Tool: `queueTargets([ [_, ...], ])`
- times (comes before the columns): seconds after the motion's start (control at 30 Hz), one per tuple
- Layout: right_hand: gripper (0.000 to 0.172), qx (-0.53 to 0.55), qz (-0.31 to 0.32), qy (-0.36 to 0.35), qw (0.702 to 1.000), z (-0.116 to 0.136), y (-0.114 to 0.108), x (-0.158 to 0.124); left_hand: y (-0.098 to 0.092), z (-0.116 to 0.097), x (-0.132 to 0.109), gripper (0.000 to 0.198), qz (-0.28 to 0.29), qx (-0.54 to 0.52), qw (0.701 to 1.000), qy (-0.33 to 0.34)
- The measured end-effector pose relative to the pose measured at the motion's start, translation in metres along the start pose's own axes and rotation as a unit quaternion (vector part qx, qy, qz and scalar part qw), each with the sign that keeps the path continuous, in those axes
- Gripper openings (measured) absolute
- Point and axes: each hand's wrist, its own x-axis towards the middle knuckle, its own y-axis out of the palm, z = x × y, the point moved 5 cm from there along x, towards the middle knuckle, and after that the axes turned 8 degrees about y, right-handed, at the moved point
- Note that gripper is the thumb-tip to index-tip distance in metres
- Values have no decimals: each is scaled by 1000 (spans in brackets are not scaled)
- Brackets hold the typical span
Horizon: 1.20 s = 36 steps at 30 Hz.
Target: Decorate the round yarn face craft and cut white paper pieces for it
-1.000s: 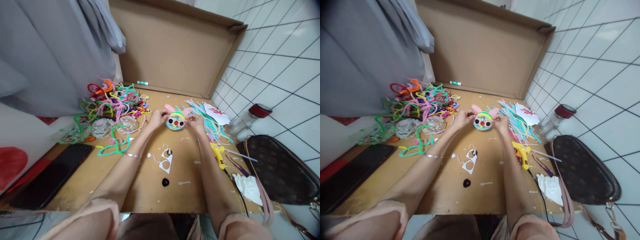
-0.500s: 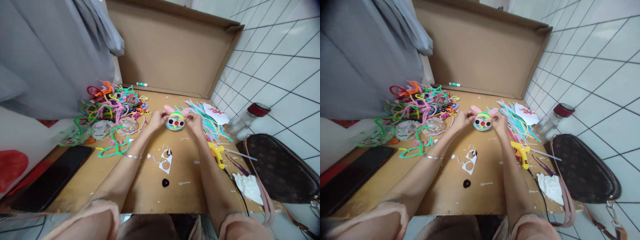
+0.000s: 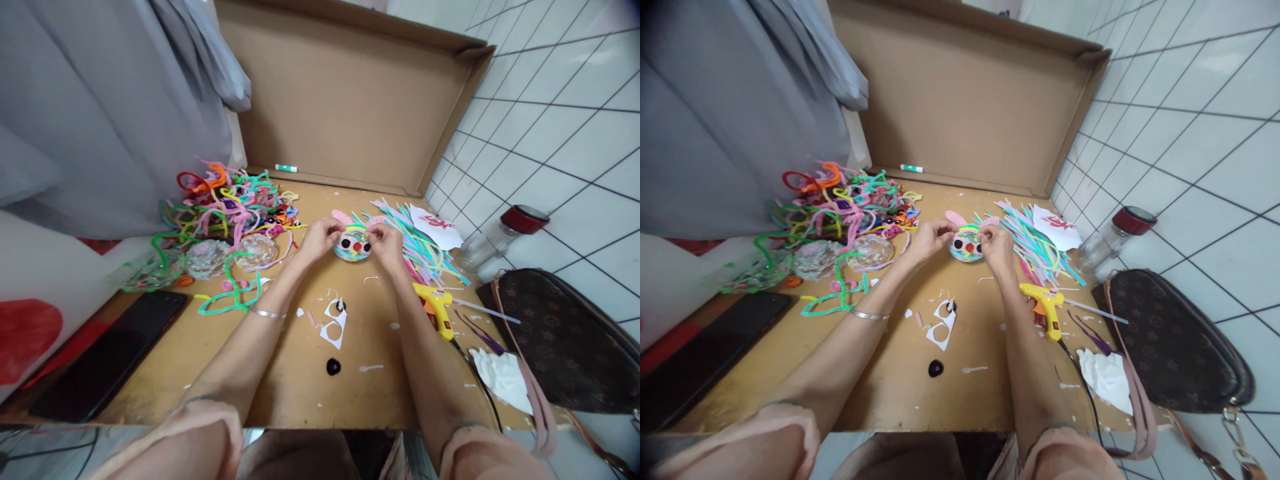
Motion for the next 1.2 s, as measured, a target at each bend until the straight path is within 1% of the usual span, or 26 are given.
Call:
queueTargets([
  [0.17, 9, 49, 8, 40, 998, -7, 3, 4, -1, -2, 0, 24, 6, 13, 1000, 8],
  [0.3, 10, 60, 18, 43, 997, -10, 4, 5, -2, -5, 1, 24, 6, 21, 1000, 11],
  [0.43, 11, 64, 17, 38, 997, -9, 4, 4, -1, -7, 1, 18, 8, 12, 1000, -4],
  [0.5, 13, 62, 15, 24, 998, -8, 4, 2, -1, -8, 2, 15, 7, 9, 1000, -8],
  [0.6, 17, 38, 5, -23, 999, -3, 3, -2, -2, -9, 2, 13, 8, 13, 1000, -8],
  [0.67, 20, 9, -4, -56, 998, 0, 2, -4, -3, -11, 2, 13, 13, 18, 1000, -8],
  [0.8, 27, -61, -26, -99, 993, 4, 0, -7, -4, -13, 2, 12, 14, 25, 1000, -3],
  [0.93, 31, -124, -26, -142, 982, 10, 0, -10, -4, -13, 1, 12, 11, 24, 1000, -6],
  [1.07, 29, -174, -20, -163, 971, 15, 0, -13, -3, -13, 1, 13, 14, 30, 999, -9],
  [1.2, 26, -181, -11, -165, 969, 20, 0, -16, -4, -12, 2, 13, 10, 31, 999, -11],
])
